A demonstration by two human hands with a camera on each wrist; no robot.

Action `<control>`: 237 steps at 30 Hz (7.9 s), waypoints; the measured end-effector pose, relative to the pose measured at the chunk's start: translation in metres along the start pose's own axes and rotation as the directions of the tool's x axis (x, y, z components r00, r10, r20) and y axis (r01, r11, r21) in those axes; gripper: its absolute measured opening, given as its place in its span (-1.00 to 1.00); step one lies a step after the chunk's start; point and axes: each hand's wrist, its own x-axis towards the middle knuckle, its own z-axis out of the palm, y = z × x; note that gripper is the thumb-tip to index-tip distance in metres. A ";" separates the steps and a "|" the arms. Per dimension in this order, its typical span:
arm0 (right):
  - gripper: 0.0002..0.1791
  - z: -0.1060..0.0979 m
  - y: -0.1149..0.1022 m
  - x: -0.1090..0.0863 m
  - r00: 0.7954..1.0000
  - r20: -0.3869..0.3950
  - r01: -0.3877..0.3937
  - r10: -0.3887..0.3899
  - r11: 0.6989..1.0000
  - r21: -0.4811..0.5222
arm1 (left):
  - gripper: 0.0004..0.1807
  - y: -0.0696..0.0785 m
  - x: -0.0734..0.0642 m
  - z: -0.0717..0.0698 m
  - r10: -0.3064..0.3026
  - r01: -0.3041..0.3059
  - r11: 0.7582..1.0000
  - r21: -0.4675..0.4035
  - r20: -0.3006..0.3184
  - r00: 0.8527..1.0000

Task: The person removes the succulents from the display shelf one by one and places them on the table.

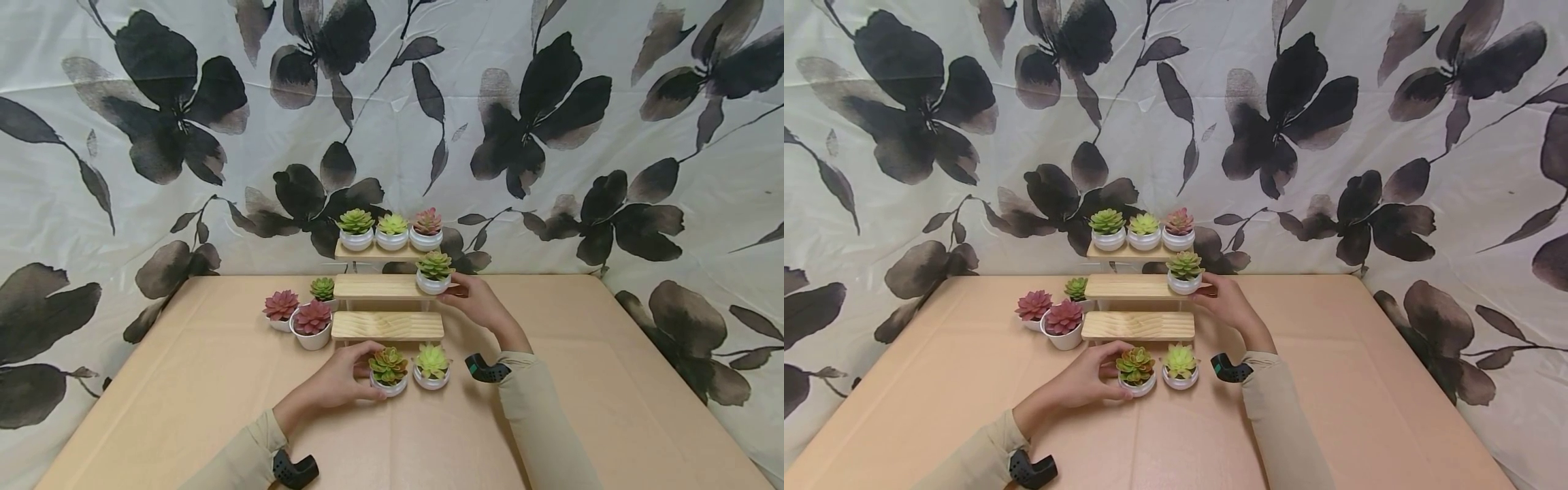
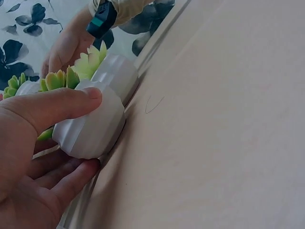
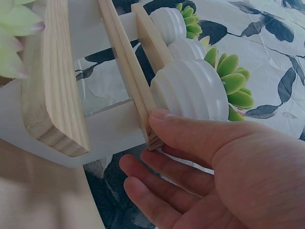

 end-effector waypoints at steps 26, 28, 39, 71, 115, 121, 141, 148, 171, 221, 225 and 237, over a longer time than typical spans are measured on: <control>-0.51 0.001 0.000 -0.002 1.000 -0.002 -0.018 0.018 1.000 0.007 | -0.29 0.007 0.000 -0.006 0.021 -0.021 1.000 0.000 -0.018 1.000; -0.52 0.000 -0.001 -0.002 1.000 0.001 -0.013 0.013 1.000 0.007 | -0.28 0.009 -0.001 -0.008 0.021 -0.020 1.000 0.019 -0.028 0.999; -0.52 -0.001 -0.001 0.000 1.000 0.000 0.016 -0.016 1.000 -0.001 | -0.27 0.019 -0.002 -0.017 0.027 -0.026 0.998 0.062 -0.020 0.999; -0.48 -0.001 0.001 0.001 1.000 0.005 0.015 -0.015 1.000 0.027 | -0.46 0.054 0.038 -0.026 0.078 -0.087 0.996 -0.031 -0.232 0.970; -0.51 0.002 -0.008 -0.007 0.999 -0.006 0.049 -0.049 0.999 0.000 | -0.41 0.074 0.085 -0.014 0.080 -0.142 0.977 -0.160 -0.343 0.936; -0.49 0.003 -0.008 -0.008 0.999 -0.011 0.050 -0.050 0.999 0.008 | -0.37 0.073 0.087 -0.013 0.078 -0.136 0.980 -0.147 -0.347 0.935; -0.58 0.002 -0.012 -0.009 0.992 -0.015 0.125 -0.126 0.990 -0.061 | -0.27 0.069 0.092 -0.007 0.047 -0.087 0.993 -0.085 -0.392 0.919; -0.62 0.003 -0.012 -0.008 0.987 -0.013 0.157 -0.159 0.984 -0.079 | -0.25 0.071 0.091 -0.006 0.032 -0.052 0.998 -0.037 -0.415 0.909; -0.45 0.002 -0.013 -0.009 0.999 0.027 0.041 -0.039 0.997 -0.069 | -0.31 0.069 0.091 -0.003 0.042 -0.038 0.999 0.017 -0.432 0.901; -0.45 0.005 -0.013 -0.008 1.000 0.005 0.021 -0.021 0.998 -0.056 | -0.30 0.061 0.030 -0.027 0.014 -0.028 0.999 -0.030 -0.375 0.927; -0.44 0.004 -0.014 -0.008 1.000 0.007 0.004 -0.004 0.998 -0.059 | -0.29 0.062 0.023 -0.031 0.007 -0.010 1.000 -0.004 -0.375 0.927; -0.44 0.004 -0.017 -0.007 1.000 0.007 0.011 -0.010 0.998 -0.062 | -0.28 0.055 0.006 -0.039 0.049 -0.036 0.999 0.040 -0.391 0.919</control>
